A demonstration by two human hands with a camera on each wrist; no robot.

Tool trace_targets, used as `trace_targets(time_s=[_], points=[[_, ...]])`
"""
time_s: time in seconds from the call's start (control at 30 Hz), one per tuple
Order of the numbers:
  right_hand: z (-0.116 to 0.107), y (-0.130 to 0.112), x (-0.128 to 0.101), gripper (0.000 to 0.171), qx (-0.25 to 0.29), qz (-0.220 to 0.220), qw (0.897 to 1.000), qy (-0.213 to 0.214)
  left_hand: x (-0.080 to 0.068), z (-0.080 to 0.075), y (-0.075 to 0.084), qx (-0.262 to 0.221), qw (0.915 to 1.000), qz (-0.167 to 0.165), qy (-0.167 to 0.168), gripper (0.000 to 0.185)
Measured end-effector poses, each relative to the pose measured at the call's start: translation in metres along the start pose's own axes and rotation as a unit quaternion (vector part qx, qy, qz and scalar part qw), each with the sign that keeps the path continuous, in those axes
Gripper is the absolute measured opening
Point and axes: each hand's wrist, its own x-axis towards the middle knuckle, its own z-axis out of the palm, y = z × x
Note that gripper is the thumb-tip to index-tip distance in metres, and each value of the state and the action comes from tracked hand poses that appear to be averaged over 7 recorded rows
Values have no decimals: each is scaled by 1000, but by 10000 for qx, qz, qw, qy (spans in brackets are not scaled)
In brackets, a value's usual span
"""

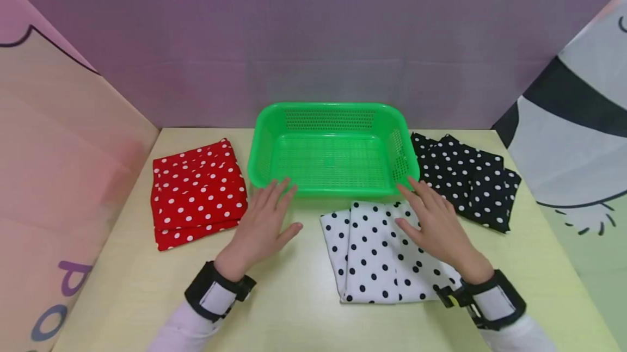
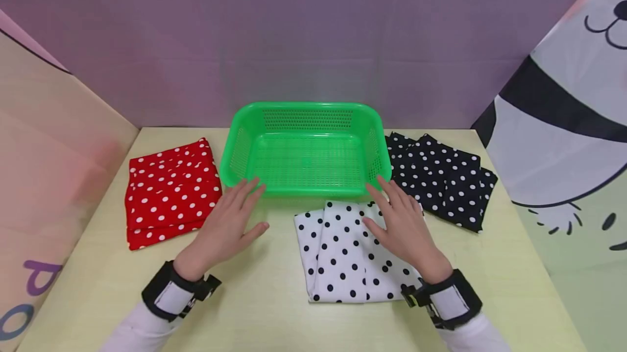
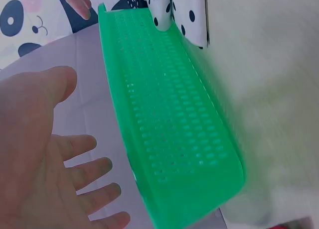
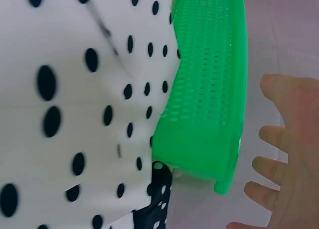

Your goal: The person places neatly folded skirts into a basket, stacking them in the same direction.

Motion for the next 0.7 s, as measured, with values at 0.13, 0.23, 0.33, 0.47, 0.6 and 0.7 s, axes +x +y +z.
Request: trace_targets(time_s=[0.13, 0.23, 0.33, 0.47, 0.6, 0.7], points=[[2, 3, -11, 71, 5, 202, 9998, -59, 1, 4, 6, -7, 9999, 77, 89, 73], [5, 6, -19, 74, -44, 366, 9992, -121, 1, 7, 12, 4, 9998, 166, 142, 73], [7, 9, -25, 74, -76, 412, 9991, -100, 1, 12, 17, 15, 9995, 281, 135, 73], [11, 12, -35, 70, -95, 352, 9993, -14, 0, 18, 24, -34, 9990, 444, 88, 71], [14, 16, -44, 68, -17, 418, 9991, -41, 0, 24, 29, -103, 9985, 535, 64, 70], [17, 19, -50, 69, 15, 571, 9983, -143, 1, 28, 33, -124, 9981, 603, 77, 70]])
